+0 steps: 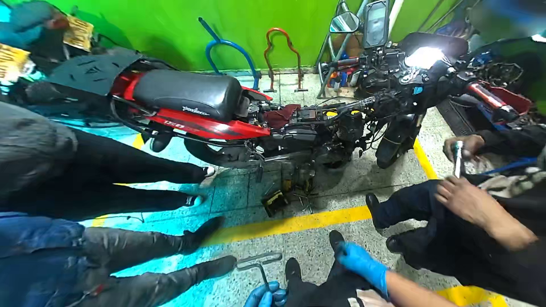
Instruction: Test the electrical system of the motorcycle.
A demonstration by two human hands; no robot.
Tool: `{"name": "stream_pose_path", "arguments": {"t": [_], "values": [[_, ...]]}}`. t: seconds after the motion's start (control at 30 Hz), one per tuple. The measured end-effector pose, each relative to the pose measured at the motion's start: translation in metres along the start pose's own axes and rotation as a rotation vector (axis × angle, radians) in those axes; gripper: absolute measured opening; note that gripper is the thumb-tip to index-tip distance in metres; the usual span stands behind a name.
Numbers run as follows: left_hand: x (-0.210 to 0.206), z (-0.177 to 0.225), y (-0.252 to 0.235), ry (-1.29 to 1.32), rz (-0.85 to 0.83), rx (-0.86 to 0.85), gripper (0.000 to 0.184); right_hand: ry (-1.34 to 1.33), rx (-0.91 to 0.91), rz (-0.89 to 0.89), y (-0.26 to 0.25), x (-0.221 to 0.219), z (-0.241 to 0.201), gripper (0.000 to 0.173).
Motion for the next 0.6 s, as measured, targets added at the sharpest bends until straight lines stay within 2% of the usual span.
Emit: {"name": "stream_pose_path", "arguments": {"t": [0.03,0.1,0.2,0.27,0.33,0.4,0.43,0.47,0.53,0.6], "values": [[0.013,0.003,-0.001,0.036,-0.005,0.01,0.022,-0.103,-0.113,0.048,-0.01,0.014,0.003,0.052],[0.043,0.006,-0.001,0.139,-0.004,0.06,0.024,-0.272,-0.172,0.126,-0.026,0.047,-0.012,0.06],[0.081,0.009,-0.005,0.231,-0.031,0.149,0.032,-0.073,-0.052,0.221,-0.028,0.101,-0.083,0.07],[0.102,0.013,-0.007,0.27,-0.047,0.182,0.041,-0.08,-0.008,0.455,-0.015,0.114,-0.127,0.078],[0.113,0.023,-0.009,0.315,-0.056,0.152,0.046,-0.134,0.042,0.79,0.023,0.117,-0.177,0.076],[0.119,0.038,-0.012,0.322,-0.07,0.068,0.044,-0.022,0.275,1.098,0.068,0.1,-0.229,0.065],[0.12,0.045,-0.013,0.318,-0.075,0.017,0.042,0.056,0.409,1.119,0.087,0.081,-0.251,0.058],[0.12,0.051,-0.014,0.327,-0.083,-0.039,0.039,0.128,0.511,1.046,0.1,0.059,-0.268,0.051],[0.119,0.057,-0.017,0.37,-0.096,-0.122,0.03,0.162,0.606,0.683,0.106,0.012,-0.284,0.043],[0.113,0.06,-0.017,0.426,-0.084,-0.135,0.028,-0.006,0.635,0.381,0.109,-0.027,-0.283,0.046]]}}
Point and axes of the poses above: each hand's wrist, its own y-axis away from the middle knuckle, its own x-axis out of the back of the hand, z = x × y, the point moved 7 cm from there along -y, towards the middle knuckle, and after that the axes turned 14 degrees about y, right-handed, at the moved point
